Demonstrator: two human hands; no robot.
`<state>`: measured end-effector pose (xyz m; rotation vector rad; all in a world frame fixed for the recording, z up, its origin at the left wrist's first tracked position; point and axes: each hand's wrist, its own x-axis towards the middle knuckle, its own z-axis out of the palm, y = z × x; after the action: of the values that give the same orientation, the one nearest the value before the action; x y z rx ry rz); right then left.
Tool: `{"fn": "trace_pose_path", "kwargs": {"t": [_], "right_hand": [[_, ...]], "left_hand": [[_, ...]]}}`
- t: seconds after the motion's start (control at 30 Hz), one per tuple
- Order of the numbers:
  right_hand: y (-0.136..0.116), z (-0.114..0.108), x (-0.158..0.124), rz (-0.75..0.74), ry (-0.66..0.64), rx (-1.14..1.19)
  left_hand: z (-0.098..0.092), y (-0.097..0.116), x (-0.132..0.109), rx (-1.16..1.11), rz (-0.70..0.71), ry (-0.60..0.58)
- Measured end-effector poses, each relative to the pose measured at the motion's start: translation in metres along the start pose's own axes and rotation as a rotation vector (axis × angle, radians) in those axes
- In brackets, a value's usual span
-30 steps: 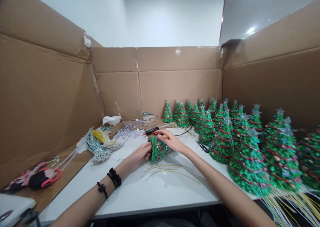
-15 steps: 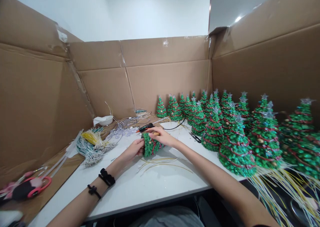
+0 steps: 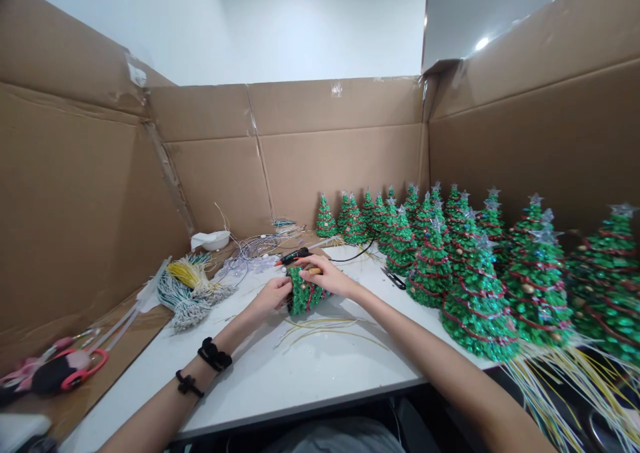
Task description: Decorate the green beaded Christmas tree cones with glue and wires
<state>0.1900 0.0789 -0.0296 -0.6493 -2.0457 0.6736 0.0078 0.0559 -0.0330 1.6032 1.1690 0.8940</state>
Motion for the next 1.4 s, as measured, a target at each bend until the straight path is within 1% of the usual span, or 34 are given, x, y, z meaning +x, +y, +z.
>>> {"fn": "trace_pose_path", "kwargs": {"t": [0.07, 0.13, 0.23, 0.33, 0.53, 0.67, 0.83, 0.93, 1.03, 1.1, 1.23, 1.4], "right_hand": [[0.002, 0.0, 0.0, -0.002, 0.001, 0.005], [0.003, 0.0, 0.0, 0.0, -0.003, 0.016], [0.002, 0.0, 0.0, 0.03, -0.009, 0.035], [0.001, 0.0, 0.0, 0.06, -0.015, 0.064], [-0.001, -0.001, 0.002, 0.057, -0.04, 0.117], [-0.002, -0.001, 0.003, 0.103, -0.061, 0.161], [-0.006, 0.0, 0.004, 0.148, -0.057, 0.193], [-0.008, 0.0, 0.004, 0.191, -0.047, 0.265], [-0.01, -0.001, 0.005, 0.222, -0.028, 0.382], [-0.01, -0.001, 0.006, 0.224, -0.014, 0.415], [-0.007, 0.005, 0.008, 0.215, 0.039, 0.326], [0.001, 0.016, 0.01, 0.228, 0.145, 0.18]], "left_hand": [[0.0, -0.001, 0.0, -0.064, -0.042, -0.033], [-0.001, -0.002, 0.0, -0.154, -0.074, -0.091], [-0.003, -0.003, -0.002, -0.253, -0.071, -0.164], [-0.002, 0.0, -0.006, -0.292, -0.061, -0.185], [0.002, 0.002, -0.008, -0.323, -0.075, -0.157], [0.002, 0.0, -0.005, -0.326, -0.087, -0.143], [0.006, 0.004, -0.006, -0.311, -0.101, -0.045], [0.008, 0.007, -0.008, -0.3, -0.119, 0.025], [0.009, 0.007, -0.009, -0.299, -0.121, 0.053], [0.008, 0.006, -0.009, -0.297, -0.115, 0.054], [0.007, 0.002, -0.007, -0.282, -0.105, 0.042], [0.005, -0.004, -0.002, -0.242, -0.077, 0.08]]}}
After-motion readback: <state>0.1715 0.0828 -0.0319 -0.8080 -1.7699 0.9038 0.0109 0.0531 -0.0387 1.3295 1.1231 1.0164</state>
